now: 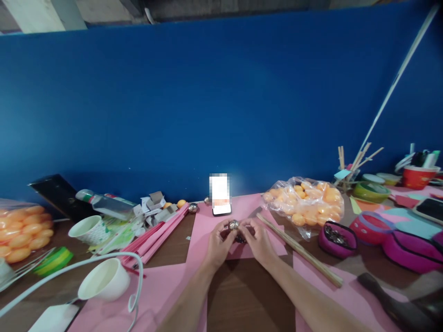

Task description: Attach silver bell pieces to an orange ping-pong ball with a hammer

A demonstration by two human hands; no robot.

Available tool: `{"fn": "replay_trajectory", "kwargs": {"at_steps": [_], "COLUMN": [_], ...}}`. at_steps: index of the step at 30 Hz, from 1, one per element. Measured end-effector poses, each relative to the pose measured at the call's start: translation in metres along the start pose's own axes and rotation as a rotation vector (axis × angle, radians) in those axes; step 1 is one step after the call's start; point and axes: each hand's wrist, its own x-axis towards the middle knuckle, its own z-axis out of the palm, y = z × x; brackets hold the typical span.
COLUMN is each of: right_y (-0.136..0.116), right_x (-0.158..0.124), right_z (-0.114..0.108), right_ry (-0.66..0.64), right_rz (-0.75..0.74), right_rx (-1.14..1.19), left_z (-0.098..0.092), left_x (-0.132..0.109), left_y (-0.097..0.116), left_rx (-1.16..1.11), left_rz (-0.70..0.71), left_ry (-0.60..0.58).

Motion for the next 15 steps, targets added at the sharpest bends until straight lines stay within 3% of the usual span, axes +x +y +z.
{"fn": "replay_trajectory", "kwargs": {"at_steps": [5, 15], "right_y": [0.0016, 0.0044], "right_x": [-0.0021, -0.0015], "right_z": [0.0025, 0.0018], "right_ry": [-0.050, -0.061], "right_rz": [-0.003, -0.069], "right_rx": [0.108, -0.006], "left_z": [0.0007, -0.0001], "left_x": [-0.0006, 0.0014], "left_y": [0.0067, 0.0044], "left_rx": [-0.002, 0.033], "left_rz": [-0.002, -0.001], "left_ry": [0.008, 0.007]}}
